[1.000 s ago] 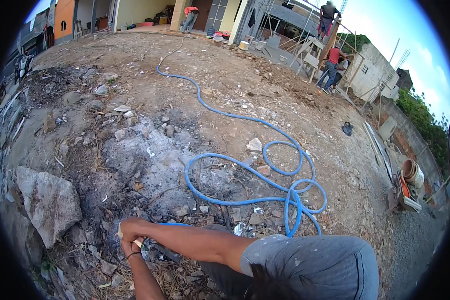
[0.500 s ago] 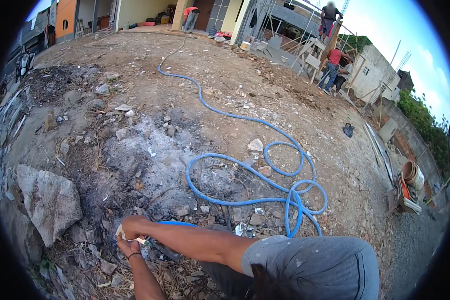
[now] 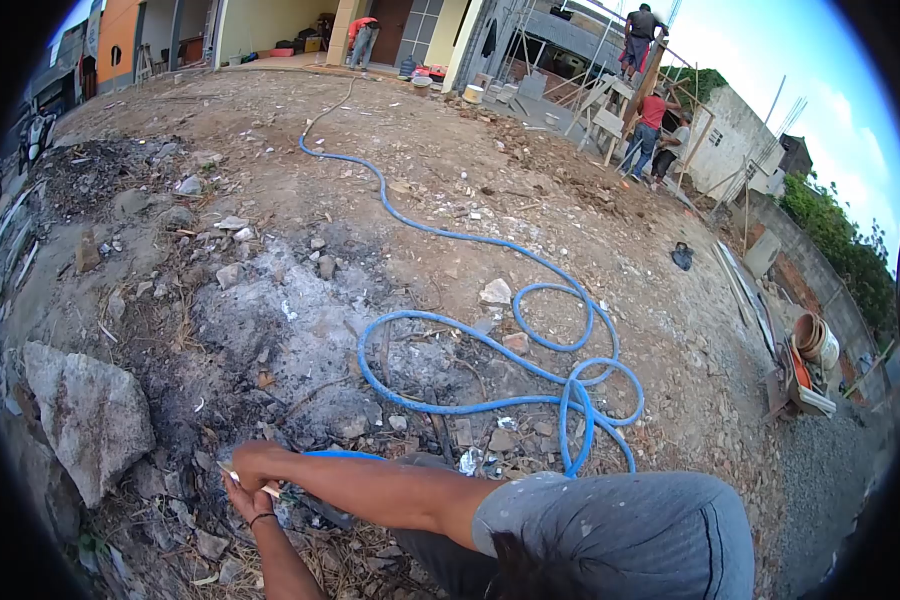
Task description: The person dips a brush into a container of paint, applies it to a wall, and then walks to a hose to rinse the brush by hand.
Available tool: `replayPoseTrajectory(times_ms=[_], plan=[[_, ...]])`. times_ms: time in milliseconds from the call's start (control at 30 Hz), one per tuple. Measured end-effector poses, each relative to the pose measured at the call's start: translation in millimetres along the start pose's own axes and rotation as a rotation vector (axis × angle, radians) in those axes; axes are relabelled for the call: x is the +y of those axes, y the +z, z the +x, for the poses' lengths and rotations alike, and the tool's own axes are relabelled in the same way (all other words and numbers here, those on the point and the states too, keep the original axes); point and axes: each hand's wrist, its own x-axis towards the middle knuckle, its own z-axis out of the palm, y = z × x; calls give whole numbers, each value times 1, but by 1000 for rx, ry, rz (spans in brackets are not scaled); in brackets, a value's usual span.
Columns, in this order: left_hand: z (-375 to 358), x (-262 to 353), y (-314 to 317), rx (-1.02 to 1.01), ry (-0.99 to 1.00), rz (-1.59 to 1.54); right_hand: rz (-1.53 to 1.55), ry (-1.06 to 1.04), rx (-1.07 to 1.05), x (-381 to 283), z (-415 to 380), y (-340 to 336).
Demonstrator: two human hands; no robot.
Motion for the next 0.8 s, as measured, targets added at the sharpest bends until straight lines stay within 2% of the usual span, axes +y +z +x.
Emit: replayPoseTrajectory(times_ms=[100, 167, 267, 367, 433, 467, 533, 567, 600, 633, 667, 700, 733, 800], plan=[[-21, 4, 27, 99, -94, -131, -60, -29, -38, -3, -6, -5], [-32, 5, 38, 96, -110, -78, 32, -12, 98, -7, -27, -12], [-5, -3, 3, 60, -69, 30, -5, -25, 1, -3, -8, -6], [-5, -5, 4, 92, -105, -9, -2, -20, -49, -4, -14, -14], [12, -10, -20, -121, -15, 111, 22, -35, 41, 0, -7, -8], [3, -5, -9, -102, -58, 22, 31, -18, -72, 1, 4, -7], [2, -3, -4, -12, -107, -183, -1, -112, -102, 6, 18, -4], [-12, -2, 11, -58, -3, -172, -62, -33, -95, 8, 30, 0], [-12, -4, 10, -116, 53, -79, -16, -74, -110, 12, 34, -2], [-23, 0, 22, -72, 77, -35, 19, 6, -109, 1, 16, -16], [-27, 2, 30, -90, 88, -76, 89, -26, -61, 5, 14, -16], [-27, 2, 33, -39, 92, -20, -46, 7, -87, 1, 13, -23], [-33, 4, 41, -87, 109, -62, -41, 40, -77, 5, 19, -22], [-49, 12, 59, -53, 94, -18, 13, 8, -94, 13, 22, -20]])
